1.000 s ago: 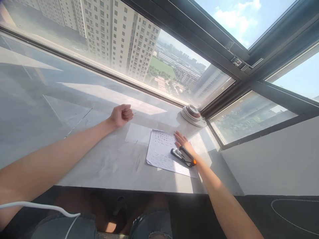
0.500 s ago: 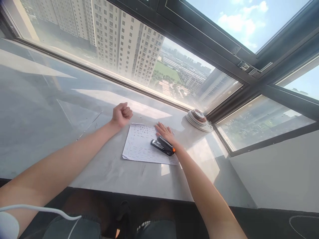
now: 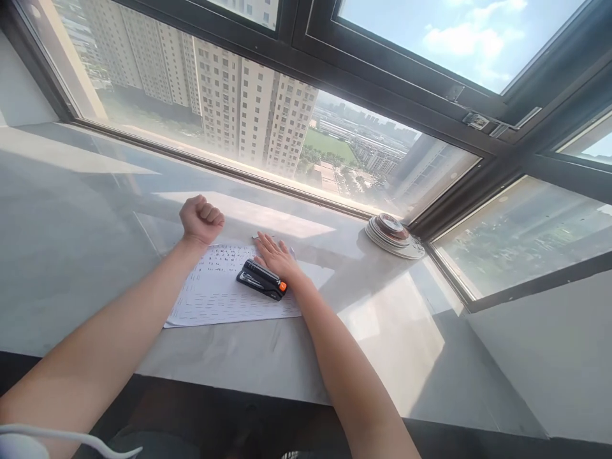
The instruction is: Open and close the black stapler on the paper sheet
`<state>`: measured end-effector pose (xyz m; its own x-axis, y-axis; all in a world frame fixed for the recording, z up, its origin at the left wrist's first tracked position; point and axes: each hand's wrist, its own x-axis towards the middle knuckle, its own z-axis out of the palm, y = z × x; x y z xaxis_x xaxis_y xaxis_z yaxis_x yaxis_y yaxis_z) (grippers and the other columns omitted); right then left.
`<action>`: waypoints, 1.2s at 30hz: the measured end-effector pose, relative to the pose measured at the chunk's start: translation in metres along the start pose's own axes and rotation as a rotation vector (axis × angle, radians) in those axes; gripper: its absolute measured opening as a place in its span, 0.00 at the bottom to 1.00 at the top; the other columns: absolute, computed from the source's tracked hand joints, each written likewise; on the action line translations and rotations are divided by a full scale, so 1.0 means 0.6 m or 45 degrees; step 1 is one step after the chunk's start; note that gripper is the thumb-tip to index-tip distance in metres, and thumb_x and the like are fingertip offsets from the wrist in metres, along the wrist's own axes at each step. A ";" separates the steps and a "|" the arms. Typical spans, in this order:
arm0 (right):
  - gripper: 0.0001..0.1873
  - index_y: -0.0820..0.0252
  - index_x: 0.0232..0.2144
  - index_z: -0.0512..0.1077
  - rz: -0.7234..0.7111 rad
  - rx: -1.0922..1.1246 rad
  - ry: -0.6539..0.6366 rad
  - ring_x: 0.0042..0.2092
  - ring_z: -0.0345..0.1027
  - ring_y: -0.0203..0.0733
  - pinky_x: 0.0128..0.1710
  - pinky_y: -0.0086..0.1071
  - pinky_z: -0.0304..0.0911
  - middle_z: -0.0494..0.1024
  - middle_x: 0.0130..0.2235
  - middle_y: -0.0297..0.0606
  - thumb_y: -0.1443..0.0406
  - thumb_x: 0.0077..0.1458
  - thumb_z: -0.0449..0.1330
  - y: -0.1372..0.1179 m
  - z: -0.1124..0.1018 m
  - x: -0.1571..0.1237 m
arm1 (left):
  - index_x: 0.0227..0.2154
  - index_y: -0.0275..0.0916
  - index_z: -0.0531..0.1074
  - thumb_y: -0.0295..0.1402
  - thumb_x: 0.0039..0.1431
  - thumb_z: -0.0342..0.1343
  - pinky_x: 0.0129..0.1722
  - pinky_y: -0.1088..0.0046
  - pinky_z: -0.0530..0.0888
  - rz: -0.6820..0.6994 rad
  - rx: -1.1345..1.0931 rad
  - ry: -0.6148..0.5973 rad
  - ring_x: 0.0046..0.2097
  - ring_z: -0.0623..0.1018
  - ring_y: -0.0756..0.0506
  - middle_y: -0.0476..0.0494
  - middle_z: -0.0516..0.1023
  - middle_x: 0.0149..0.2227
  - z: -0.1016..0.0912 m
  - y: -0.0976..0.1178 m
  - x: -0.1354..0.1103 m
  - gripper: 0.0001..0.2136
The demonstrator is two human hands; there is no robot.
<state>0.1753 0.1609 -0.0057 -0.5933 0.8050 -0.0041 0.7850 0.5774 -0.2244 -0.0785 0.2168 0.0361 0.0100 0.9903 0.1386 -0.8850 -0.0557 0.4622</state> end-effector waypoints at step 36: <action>0.37 0.56 0.15 0.47 -0.007 1.392 0.026 0.25 0.40 0.31 0.25 0.32 0.42 0.48 0.22 0.27 0.49 0.59 0.67 0.182 -0.075 -0.221 | 0.18 0.40 0.47 0.47 0.65 0.57 0.27 0.65 0.46 -0.783 1.592 -1.492 0.24 0.46 0.50 0.53 0.44 0.21 0.081 -0.135 -0.082 0.29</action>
<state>0.3476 0.1237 0.0144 -0.5853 0.8107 0.0137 0.1937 0.1562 -0.9685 0.0152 0.1664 0.0342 0.9367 0.3438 -0.0661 0.1952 -0.3561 0.9138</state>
